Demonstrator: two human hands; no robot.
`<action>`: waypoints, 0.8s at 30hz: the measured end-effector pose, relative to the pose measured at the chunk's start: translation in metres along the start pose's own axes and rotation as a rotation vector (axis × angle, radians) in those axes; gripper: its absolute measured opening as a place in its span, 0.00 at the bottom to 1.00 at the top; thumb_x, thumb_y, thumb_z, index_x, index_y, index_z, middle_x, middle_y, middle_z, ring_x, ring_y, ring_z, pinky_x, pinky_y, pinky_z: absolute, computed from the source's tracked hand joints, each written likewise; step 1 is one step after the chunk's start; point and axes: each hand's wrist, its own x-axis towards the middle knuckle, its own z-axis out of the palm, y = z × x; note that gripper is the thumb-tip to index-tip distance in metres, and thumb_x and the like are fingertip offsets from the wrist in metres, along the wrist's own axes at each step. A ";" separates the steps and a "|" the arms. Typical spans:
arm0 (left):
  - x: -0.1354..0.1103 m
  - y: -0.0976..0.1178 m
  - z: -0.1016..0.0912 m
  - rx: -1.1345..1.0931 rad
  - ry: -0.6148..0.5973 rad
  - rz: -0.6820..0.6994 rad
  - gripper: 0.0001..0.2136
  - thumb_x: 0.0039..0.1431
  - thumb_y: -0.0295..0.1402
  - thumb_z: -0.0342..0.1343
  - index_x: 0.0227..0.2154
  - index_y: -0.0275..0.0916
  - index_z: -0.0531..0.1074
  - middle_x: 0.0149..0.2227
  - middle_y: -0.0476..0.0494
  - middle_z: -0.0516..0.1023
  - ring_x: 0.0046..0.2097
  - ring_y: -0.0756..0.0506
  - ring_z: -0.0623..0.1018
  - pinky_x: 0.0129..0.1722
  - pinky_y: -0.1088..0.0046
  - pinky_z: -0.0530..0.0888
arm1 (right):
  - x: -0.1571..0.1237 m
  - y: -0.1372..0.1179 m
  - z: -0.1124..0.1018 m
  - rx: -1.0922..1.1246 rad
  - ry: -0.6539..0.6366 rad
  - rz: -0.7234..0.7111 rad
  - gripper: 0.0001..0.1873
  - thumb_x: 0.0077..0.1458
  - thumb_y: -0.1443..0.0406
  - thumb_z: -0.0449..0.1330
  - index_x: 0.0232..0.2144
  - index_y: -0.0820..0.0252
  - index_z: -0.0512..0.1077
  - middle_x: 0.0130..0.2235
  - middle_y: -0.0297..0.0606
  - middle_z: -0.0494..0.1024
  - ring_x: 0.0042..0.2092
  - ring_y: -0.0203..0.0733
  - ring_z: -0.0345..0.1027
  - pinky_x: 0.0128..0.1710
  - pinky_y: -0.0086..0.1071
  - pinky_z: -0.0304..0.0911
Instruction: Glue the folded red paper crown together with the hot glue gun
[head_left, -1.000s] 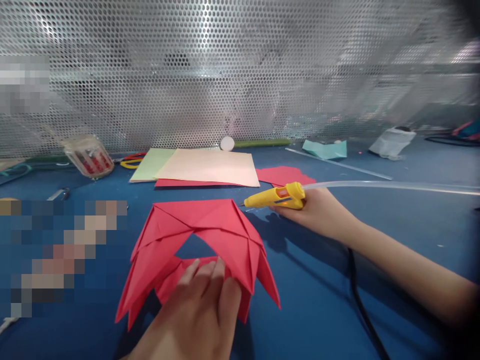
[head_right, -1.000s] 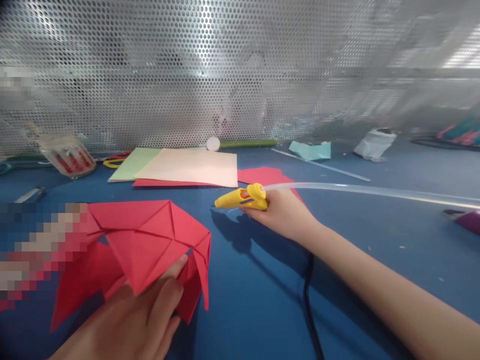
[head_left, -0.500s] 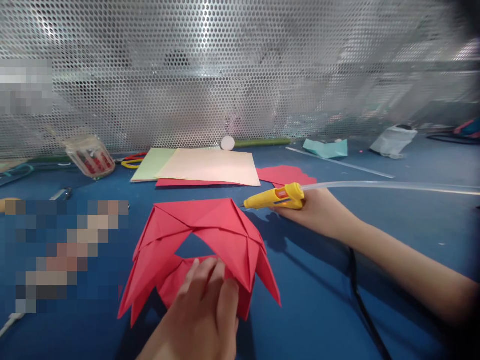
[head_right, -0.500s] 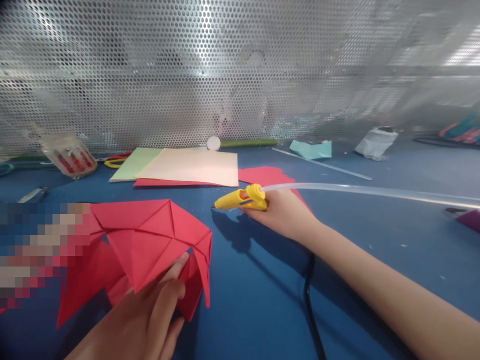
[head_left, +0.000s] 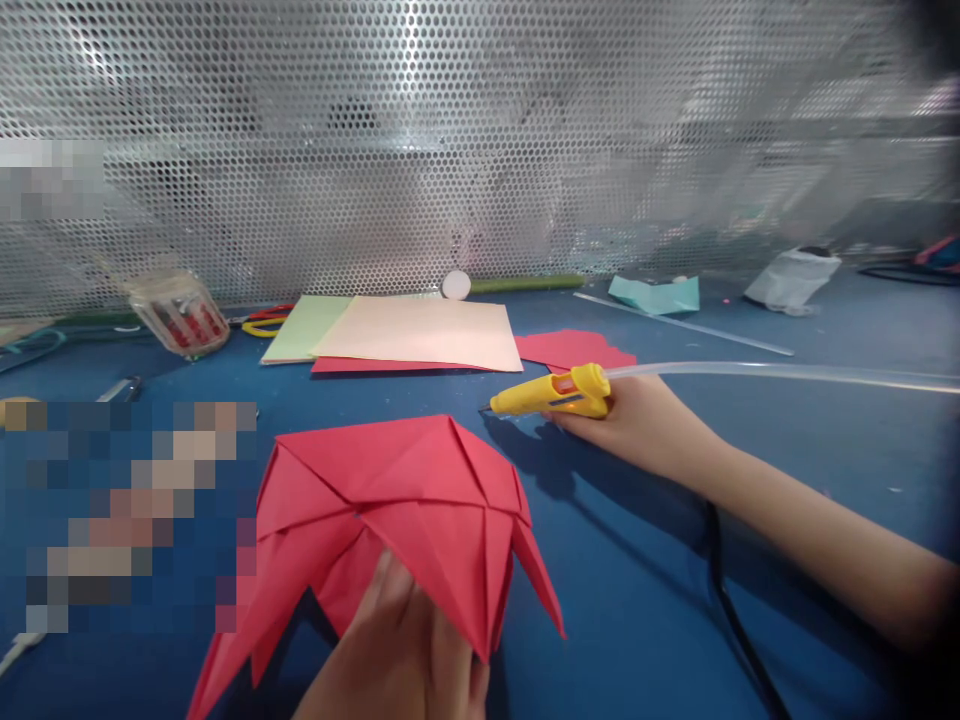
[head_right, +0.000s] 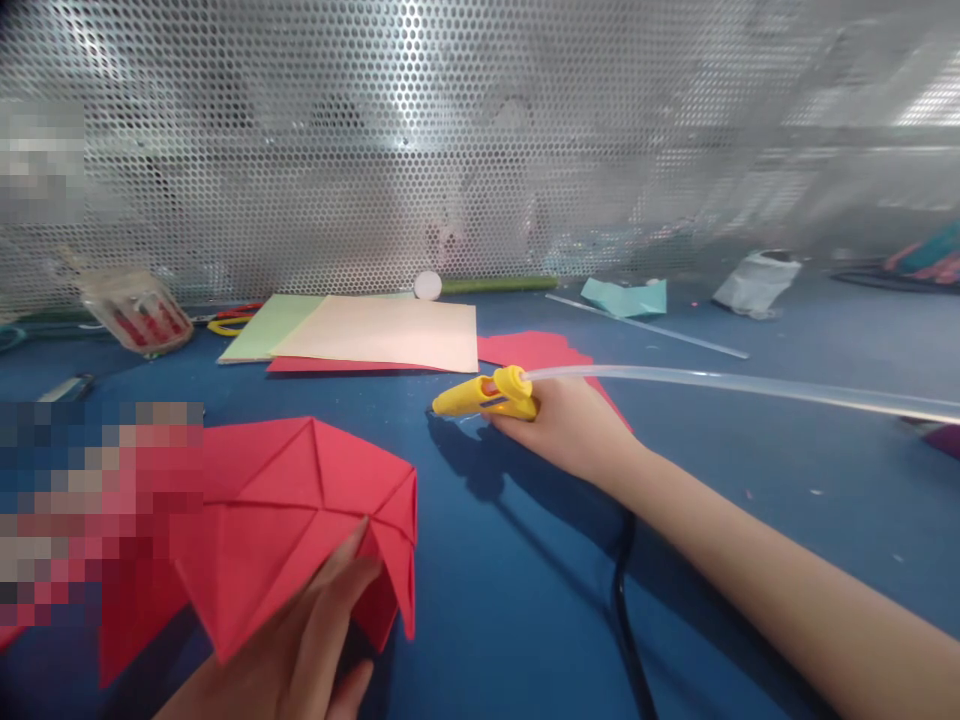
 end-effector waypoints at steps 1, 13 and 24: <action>0.000 -0.001 0.000 -0.009 -0.025 0.004 0.25 0.59 0.27 0.48 0.60 0.34 0.54 0.49 0.34 0.78 0.49 0.37 0.78 0.50 0.61 0.75 | 0.001 0.001 0.001 -0.001 0.001 0.000 0.16 0.46 0.51 0.57 0.24 0.57 0.72 0.24 0.36 0.77 0.26 0.45 0.70 0.24 0.33 0.60; 0.009 -0.008 -0.018 0.028 -0.056 0.009 0.22 0.58 0.29 0.46 0.56 0.30 0.59 0.43 0.33 0.81 0.40 0.39 0.81 0.44 0.65 0.76 | -0.003 -0.004 -0.001 -0.001 -0.019 0.005 0.17 0.46 0.50 0.56 0.24 0.56 0.73 0.26 0.37 0.78 0.29 0.47 0.72 0.26 0.35 0.62; 0.012 -0.031 -0.045 -0.046 0.044 -0.036 0.24 0.56 0.19 0.41 0.54 0.40 0.66 0.47 0.41 0.78 0.53 0.40 0.75 0.49 0.65 0.74 | -0.006 -0.004 -0.008 0.068 -0.027 -0.035 0.15 0.47 0.51 0.57 0.27 0.55 0.74 0.28 0.36 0.79 0.30 0.47 0.74 0.27 0.34 0.64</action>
